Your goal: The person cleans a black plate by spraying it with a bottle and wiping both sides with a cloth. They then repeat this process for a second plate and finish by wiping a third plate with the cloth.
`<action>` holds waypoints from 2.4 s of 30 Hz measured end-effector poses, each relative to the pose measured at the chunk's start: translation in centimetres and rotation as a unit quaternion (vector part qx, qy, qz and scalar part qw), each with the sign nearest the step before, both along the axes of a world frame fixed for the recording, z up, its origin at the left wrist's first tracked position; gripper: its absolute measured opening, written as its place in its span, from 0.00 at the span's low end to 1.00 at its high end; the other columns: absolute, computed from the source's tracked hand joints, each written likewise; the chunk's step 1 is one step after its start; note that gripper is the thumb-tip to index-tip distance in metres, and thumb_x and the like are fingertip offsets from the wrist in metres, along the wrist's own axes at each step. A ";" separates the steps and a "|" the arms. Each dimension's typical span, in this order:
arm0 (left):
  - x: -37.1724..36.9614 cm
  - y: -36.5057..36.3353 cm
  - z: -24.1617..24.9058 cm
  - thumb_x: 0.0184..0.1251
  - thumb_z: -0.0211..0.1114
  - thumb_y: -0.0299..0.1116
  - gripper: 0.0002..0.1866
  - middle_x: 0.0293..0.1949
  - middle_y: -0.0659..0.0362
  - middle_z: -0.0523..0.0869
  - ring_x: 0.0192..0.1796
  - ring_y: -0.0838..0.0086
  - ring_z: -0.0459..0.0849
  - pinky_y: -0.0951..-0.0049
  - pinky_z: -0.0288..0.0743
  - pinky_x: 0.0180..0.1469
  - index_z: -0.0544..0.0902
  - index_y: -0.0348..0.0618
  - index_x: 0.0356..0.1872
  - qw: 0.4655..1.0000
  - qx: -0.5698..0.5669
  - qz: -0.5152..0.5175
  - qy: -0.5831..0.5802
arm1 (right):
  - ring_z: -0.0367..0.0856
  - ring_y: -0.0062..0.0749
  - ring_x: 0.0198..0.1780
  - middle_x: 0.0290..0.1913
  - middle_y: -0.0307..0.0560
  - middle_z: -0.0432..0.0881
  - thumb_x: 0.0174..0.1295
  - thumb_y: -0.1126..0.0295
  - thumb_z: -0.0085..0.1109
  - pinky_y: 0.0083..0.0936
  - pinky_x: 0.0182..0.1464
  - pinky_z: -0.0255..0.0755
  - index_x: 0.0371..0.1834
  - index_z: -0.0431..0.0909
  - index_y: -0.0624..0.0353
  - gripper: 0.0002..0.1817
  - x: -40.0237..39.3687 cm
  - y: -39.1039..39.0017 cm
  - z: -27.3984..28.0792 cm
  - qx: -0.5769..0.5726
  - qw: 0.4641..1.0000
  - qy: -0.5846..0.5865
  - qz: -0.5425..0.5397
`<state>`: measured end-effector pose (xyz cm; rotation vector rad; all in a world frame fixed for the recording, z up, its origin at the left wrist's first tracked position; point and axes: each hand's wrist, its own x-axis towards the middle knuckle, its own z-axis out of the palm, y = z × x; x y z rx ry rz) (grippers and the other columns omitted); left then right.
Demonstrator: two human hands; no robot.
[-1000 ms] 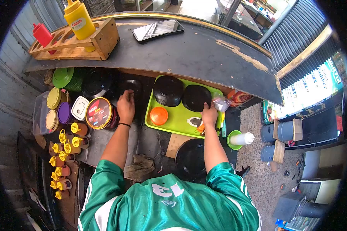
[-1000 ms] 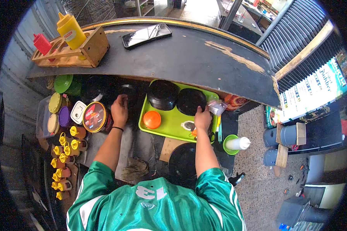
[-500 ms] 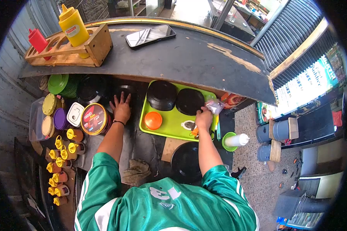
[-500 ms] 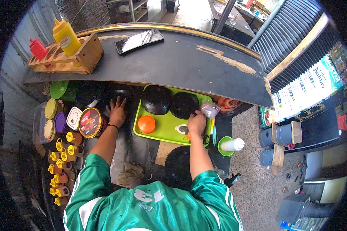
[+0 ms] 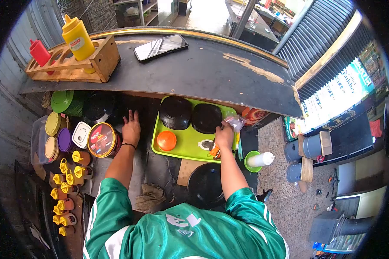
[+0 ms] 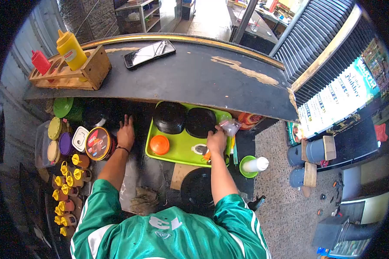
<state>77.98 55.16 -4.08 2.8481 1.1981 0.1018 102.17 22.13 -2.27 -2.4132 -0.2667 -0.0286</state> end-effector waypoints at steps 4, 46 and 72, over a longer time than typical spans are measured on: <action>-1.1 -1.0 3.2 0.73 0.54 0.23 0.30 0.79 0.46 0.72 0.62 0.40 0.86 0.48 0.88 0.55 0.71 0.45 0.77 0.985 0.041 -0.011 -0.168 | 0.85 0.56 0.58 0.52 0.58 0.88 0.66 0.66 0.66 0.48 0.61 0.78 0.54 0.86 0.57 0.15 -2.6 1.0 4.9 0.037 0.995 -0.086 -0.036; -14.4 -16.3 5.6 0.72 0.71 0.27 0.06 0.35 0.57 0.87 0.37 0.72 0.86 0.73 0.79 0.45 0.87 0.36 0.44 0.828 -0.223 0.057 -0.512 | 0.86 0.60 0.57 0.53 0.57 0.89 0.72 0.60 0.63 0.50 0.60 0.78 0.50 0.87 0.55 0.13 -2.2 0.9 2.6 0.075 0.994 -0.077 -0.006; -21.5 -4.7 3.8 0.55 0.86 0.32 0.40 0.80 0.44 0.68 0.78 0.47 0.73 0.58 0.71 0.77 0.78 0.53 0.71 0.875 -0.015 0.028 -0.484 | 0.88 0.51 0.49 0.48 0.49 0.88 0.75 0.62 0.61 0.43 0.51 0.81 0.48 0.87 0.54 0.11 -29.3 -0.9 6.7 0.073 0.889 0.035 0.450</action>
